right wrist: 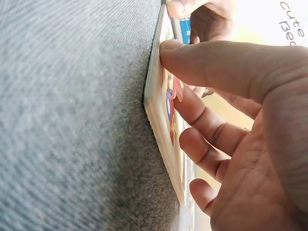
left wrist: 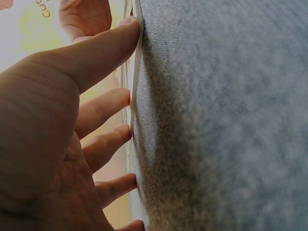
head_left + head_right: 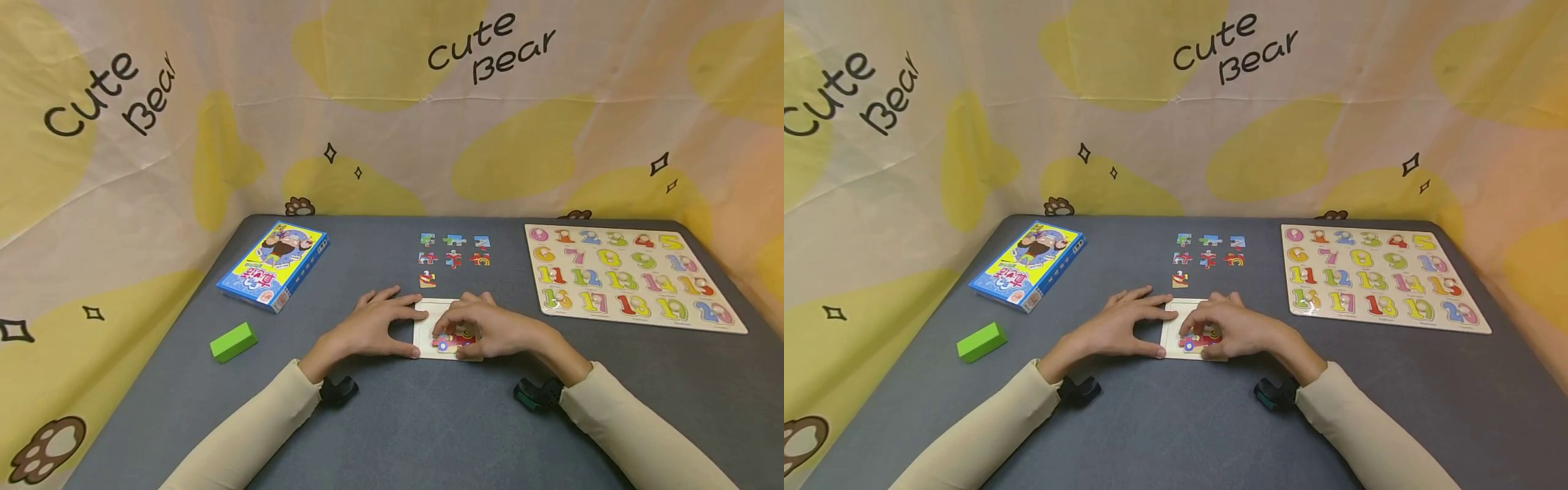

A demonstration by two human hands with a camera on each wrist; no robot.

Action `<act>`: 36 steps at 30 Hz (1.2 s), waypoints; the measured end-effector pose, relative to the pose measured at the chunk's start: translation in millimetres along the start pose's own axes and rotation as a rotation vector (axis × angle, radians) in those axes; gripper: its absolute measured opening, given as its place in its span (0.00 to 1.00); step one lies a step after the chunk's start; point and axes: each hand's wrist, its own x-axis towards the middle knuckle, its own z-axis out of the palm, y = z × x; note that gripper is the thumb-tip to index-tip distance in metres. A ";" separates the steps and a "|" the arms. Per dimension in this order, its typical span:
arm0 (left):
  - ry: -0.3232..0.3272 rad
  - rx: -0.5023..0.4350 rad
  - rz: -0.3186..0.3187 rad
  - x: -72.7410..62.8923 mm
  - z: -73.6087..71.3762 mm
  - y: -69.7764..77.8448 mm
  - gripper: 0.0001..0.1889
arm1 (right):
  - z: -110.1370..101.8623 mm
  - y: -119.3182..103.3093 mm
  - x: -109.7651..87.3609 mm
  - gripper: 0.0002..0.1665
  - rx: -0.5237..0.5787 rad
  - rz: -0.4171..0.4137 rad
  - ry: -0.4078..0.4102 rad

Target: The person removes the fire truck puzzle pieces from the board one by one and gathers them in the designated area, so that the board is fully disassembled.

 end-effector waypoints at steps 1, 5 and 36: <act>0.000 0.000 0.000 -0.1 0.0 0.0 0.36 | 0.1 -0.5 0.1 0.26 -0.004 0.001 0.001; 0.000 0.003 0.000 0.0 0.1 -0.2 0.36 | 1.0 -0.6 0.5 0.25 -0.018 0.001 0.003; 0.003 -0.003 -0.008 -0.2 0.4 0.5 0.35 | -5.6 16.0 -2.6 0.26 0.159 0.027 0.121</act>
